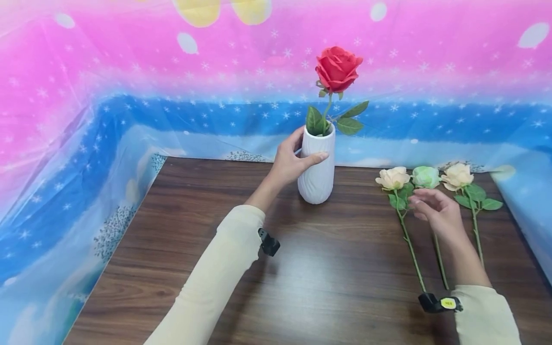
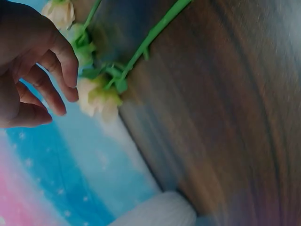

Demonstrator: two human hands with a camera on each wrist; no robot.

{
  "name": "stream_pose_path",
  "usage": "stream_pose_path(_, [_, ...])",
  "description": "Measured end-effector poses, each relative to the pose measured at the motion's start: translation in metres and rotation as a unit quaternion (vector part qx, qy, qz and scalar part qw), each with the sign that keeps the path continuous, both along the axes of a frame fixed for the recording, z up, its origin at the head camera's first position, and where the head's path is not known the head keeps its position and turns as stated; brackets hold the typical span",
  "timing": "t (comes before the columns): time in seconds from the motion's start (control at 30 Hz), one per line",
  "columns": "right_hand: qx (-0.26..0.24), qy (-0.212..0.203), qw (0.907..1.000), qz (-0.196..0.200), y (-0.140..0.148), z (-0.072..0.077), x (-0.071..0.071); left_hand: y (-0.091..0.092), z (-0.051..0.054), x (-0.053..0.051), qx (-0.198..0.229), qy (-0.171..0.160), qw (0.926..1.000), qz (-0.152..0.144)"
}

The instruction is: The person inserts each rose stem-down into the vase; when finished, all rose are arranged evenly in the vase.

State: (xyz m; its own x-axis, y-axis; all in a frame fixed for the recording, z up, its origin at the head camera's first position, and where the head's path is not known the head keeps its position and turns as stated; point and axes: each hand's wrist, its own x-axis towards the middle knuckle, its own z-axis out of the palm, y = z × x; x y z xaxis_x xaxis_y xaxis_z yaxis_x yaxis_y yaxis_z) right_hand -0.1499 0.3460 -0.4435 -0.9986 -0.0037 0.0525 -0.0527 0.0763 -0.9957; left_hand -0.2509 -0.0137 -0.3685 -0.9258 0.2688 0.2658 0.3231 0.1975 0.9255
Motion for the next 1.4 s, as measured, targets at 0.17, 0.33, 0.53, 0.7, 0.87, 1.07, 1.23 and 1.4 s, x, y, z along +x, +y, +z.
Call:
stream_pose_path(0.17, [0.08,-0.04,0.996,-0.008,0.012,-0.018,-0.001,0.0,0.0,0.001,-0.002,-0.002,1.0,0.002])
stream_pose_path(0.33, [0.189,-0.06,0.9801,0.0,0.015,-0.036,0.0,0.001,0.0,0.001,-0.003,-0.002,1.0,0.001])
stream_pose_path(0.53, [0.296,-0.064,0.9531,-0.005,0.016,-0.05,0.001,0.001,0.0,0.0,-0.002,0.0,1.0,0.001])
stream_pose_path(0.7, [0.343,-0.048,0.9381,-0.01,0.013,-0.053,0.001,0.0,-0.001,0.0,-0.001,0.0,1.0,-0.002])
stream_pose_path(0.87, [0.413,-0.032,0.9099,-0.017,0.005,-0.054,-0.001,0.001,0.0,0.0,-0.006,-0.003,1.0,-0.003])
stream_pose_path(1.07, [0.46,-0.031,0.8872,-0.001,0.0,-0.052,-0.007,-0.001,0.001,0.001,-0.006,-0.012,0.9999,0.0])
stream_pose_path(1.23, [0.462,-0.056,0.8849,0.021,-0.003,-0.047,-0.009,-0.001,0.001,0.001,-0.004,-0.007,1.0,0.001])
stream_pose_path(1.4, [0.444,-0.093,0.8903,0.043,-0.005,-0.04,-0.01,-0.001,0.001,0.001,-0.001,-0.001,1.0,-0.002])
